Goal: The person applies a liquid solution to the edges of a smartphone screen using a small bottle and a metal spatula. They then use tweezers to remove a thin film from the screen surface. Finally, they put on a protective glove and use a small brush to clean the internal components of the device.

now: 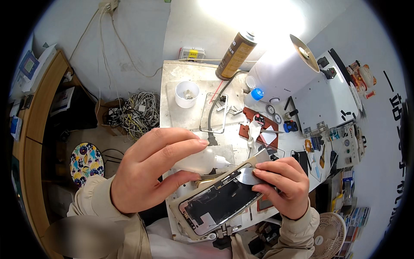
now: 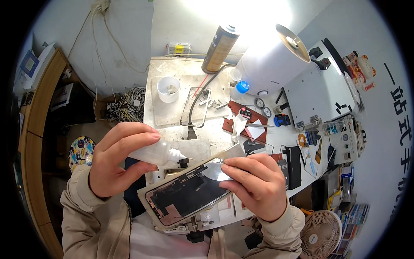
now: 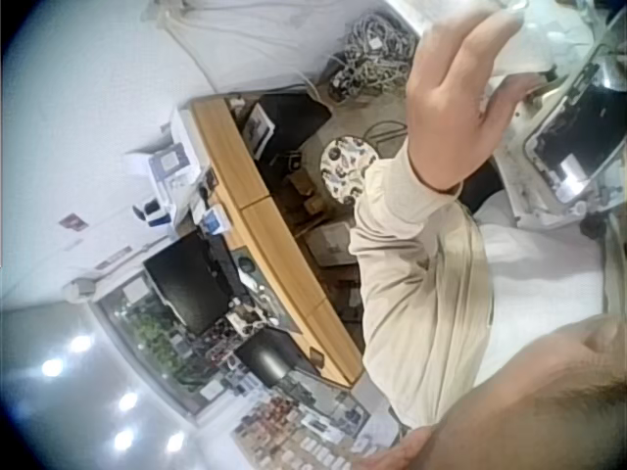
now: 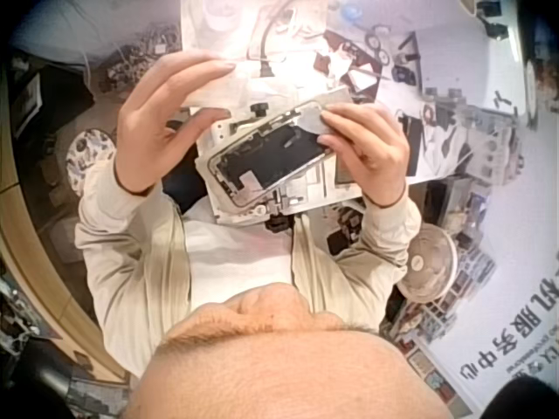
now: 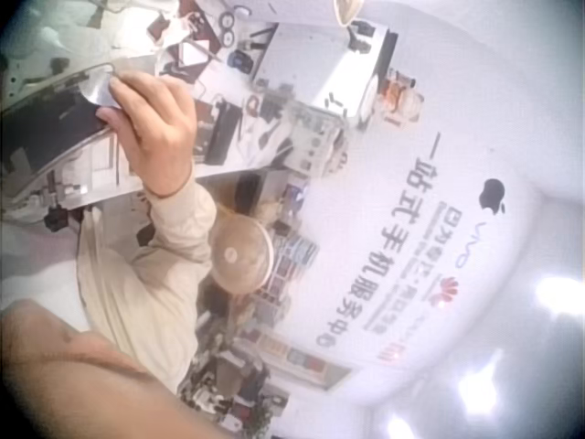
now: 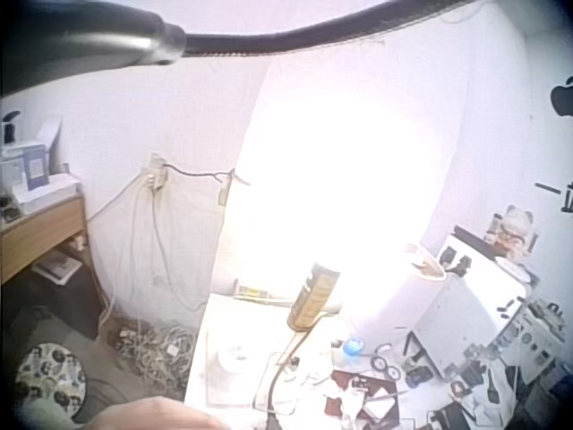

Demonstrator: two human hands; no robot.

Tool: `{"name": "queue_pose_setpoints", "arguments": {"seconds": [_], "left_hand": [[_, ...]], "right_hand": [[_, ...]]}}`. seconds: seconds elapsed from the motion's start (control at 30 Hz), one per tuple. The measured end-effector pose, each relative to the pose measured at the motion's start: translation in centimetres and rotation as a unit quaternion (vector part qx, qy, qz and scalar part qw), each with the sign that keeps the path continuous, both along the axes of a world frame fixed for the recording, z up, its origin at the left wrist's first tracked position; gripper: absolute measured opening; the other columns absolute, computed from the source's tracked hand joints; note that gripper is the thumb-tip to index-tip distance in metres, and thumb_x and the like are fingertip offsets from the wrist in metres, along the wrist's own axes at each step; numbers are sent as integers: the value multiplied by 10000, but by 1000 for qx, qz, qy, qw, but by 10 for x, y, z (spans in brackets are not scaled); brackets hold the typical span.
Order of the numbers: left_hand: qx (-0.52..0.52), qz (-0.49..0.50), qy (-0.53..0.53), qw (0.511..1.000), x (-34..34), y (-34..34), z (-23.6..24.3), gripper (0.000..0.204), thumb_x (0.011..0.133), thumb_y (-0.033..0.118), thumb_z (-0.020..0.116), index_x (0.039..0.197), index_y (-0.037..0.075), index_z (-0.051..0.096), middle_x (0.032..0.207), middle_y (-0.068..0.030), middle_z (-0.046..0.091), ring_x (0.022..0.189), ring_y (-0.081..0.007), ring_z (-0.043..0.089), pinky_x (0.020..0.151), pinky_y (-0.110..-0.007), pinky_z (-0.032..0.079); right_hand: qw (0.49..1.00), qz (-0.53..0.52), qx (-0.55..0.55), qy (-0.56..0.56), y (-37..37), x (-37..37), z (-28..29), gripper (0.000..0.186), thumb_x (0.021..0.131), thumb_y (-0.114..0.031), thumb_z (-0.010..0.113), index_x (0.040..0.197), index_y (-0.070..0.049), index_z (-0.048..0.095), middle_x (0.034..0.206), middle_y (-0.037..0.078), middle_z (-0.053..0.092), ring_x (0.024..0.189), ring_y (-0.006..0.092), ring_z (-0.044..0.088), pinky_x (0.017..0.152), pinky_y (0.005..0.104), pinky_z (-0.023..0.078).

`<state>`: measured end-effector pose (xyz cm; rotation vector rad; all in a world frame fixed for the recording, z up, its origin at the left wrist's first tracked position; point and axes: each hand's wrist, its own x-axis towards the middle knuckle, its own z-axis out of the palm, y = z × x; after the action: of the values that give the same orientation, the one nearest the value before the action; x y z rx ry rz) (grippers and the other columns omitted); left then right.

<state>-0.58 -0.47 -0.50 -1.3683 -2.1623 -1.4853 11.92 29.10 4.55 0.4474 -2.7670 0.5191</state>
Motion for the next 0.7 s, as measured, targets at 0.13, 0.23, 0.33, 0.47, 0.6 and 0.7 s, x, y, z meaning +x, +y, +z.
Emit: {"name": "queue_pose_setpoints", "arguments": {"seconds": [0.13, 0.23, 0.33, 0.47, 0.6, 0.7], "left_hand": [[0, 1, 0, 1000, 0, 0, 0, 574, 810, 84, 896, 1345, 42, 693, 1287, -164, 684, 1120, -317, 690, 940, -403, 565], [0, 2, -1, 1000, 0, 0, 0, 576, 807, 83, 898, 1344, 42, 693, 1288, -166, 684, 1121, -318, 690, 940, -403, 566], [0, 3, -2, 1000, 0, -1, 0, 579, 806, 80, 899, 1345, 42, 693, 1288, -166, 684, 1122, -318, 690, 939, -403, 566], [-1, 2, 1, 1000, 0, -1, 0, 580, 806, 78, 899, 1347, 41, 693, 1287, -167, 685, 1120, -318, 690, 937, -403, 567], [-1, 1, 1, 1000, -1, -1, -1, 581, 805, 73, 898, 1347, 41, 693, 1285, -167, 684, 1114, -317, 691, 934, -401, 567], [1, 1, -1, 1000, 0, -1, -1, 580, 803, 69, 898, 1346, 40, 694, 1284, -166, 684, 1110, -317, 691, 933, -400, 567]], "right_hand": [[1000, 2, 2, -1, 0, -1, 0, 371, 738, -158, 932, 1091, -88, 840, 1117, 39, 795, 950, 244, 683, 822, 366, 571], [1000, 2, -1, -4, 1, -1, 0, 370, 741, -157, 931, 1093, -87, 840, 1120, 40, 795, 956, 246, 682, 827, 366, 569], [1000, 0, -2, -6, 1, -2, 0, 372, 742, -154, 931, 1096, -87, 841, 1122, 39, 796, 961, 245, 680, 831, 365, 568], [1000, -2, -3, -7, 1, -2, 0, 378, 736, -152, 933, 1096, -88, 841, 1123, 38, 796, 963, 244, 679, 833, 365, 567], [1000, 1, -2, -8, 2, -3, 0, 385, 729, -155, 937, 1096, -88, 841, 1124, 39, 796, 961, 244, 679, 831, 366, 566], [1000, 2, -1, -8, 1, -2, 1, 385, 729, -153, 937, 1096, -88, 841, 1123, 39, 796, 958, 243, 680, 831, 364, 566]]}}
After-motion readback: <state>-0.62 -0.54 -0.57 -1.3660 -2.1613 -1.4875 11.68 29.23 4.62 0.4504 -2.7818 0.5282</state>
